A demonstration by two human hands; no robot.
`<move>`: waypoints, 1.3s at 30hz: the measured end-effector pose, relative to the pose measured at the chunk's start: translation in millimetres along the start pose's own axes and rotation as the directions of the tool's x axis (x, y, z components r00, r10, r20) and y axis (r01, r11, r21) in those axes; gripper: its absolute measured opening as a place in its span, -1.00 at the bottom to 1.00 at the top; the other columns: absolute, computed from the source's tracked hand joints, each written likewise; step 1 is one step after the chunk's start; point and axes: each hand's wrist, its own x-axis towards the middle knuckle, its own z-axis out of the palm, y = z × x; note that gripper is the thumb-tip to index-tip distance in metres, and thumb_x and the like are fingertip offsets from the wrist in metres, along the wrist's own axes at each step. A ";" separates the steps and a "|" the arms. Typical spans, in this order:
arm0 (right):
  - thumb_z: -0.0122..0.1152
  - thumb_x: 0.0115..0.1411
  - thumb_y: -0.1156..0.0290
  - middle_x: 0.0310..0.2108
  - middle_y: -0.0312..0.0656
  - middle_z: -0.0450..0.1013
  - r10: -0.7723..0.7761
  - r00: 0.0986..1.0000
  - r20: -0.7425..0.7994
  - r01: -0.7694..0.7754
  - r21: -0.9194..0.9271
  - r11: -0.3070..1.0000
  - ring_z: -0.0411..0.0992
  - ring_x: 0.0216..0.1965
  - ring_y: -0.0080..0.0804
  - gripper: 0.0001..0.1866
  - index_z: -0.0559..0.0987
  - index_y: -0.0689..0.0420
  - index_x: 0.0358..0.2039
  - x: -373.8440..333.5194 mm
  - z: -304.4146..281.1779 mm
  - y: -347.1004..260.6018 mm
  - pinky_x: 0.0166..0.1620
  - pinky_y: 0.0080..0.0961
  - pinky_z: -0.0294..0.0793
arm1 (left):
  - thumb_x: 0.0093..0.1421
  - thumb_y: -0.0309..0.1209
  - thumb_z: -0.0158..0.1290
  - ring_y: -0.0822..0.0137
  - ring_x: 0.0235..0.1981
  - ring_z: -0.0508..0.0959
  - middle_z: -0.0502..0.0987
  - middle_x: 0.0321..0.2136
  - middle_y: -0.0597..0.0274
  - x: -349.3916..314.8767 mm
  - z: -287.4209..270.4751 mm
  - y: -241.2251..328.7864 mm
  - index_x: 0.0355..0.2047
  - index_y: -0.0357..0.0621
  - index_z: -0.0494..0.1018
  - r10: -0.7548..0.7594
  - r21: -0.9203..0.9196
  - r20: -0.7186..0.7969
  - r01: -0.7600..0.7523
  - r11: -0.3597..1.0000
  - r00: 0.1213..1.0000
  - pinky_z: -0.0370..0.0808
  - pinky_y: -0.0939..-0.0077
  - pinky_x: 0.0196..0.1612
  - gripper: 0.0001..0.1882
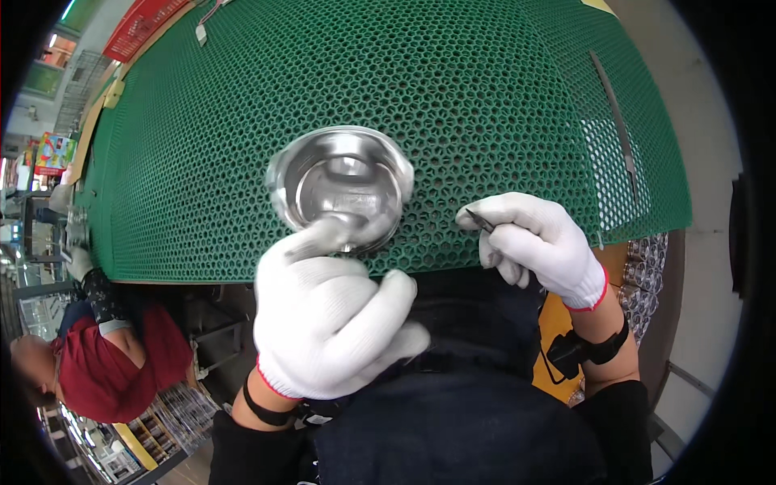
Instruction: Inspecting and cleaning the interior grooves of metal pistons using a small tool.
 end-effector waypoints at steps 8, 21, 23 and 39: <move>-0.01 0.34 0.41 -0.44 -0.26 0.54 -0.094 0.983 -0.159 0.148 0.375 0.915 0.37 -0.62 -0.68 -0.61 0.46 0.30 0.13 13.7 -2.2 -6.1 -0.61 -0.70 0.39 | 0.10 -0.17 0.23 -0.05 -0.15 0.50 0.47 -0.20 -0.01 2.2 10.2 -48.4 -0.33 -0.20 0.51 0.077 0.079 -0.124 -0.068 0.995 0.989 0.42 -0.09 0.01 -0.66; 0.14 0.26 0.37 -0.47 -0.16 0.54 -0.522 0.847 0.097 0.387 -0.785 0.483 0.56 -0.50 -0.22 -0.79 0.61 0.03 -0.11 42.1 16.6 -9.5 -0.42 -0.36 0.56 | -0.18 -0.46 0.37 0.14 -0.40 0.52 0.48 -0.51 0.27 13.8 22.8 -32.2 -0.35 -0.12 0.54 0.001 0.027 -0.166 0.004 1.000 0.986 0.52 0.17 -0.11 -0.66; 0.08 0.30 0.40 -0.49 -0.24 0.54 -0.090 0.962 0.259 0.212 -0.493 0.844 0.49 -0.58 -0.47 -0.70 0.61 0.03 0.02 32.3 -1.6 -21.8 -0.47 -0.49 0.51 | -0.23 -0.47 0.38 0.15 -0.41 0.52 0.48 -0.50 0.28 5.0 27.5 -28.8 -0.30 -0.15 0.54 -0.009 -0.039 -0.111 0.005 0.999 0.994 0.51 0.16 -0.09 -0.59; 0.03 0.36 0.38 -0.46 -0.22 0.51 -0.168 0.950 -0.263 0.251 0.325 0.912 0.30 -0.68 -0.67 -0.62 0.48 0.29 0.12 -7.7 -3.4 25.2 -0.62 -0.73 0.27 | -0.04 -0.28 0.30 -0.13 0.08 0.49 0.50 0.06 -0.10 70.1 -2.3 -60.7 -0.02 -0.11 0.52 0.122 0.236 0.122 -0.148 0.960 0.985 0.40 0.00 0.20 -0.47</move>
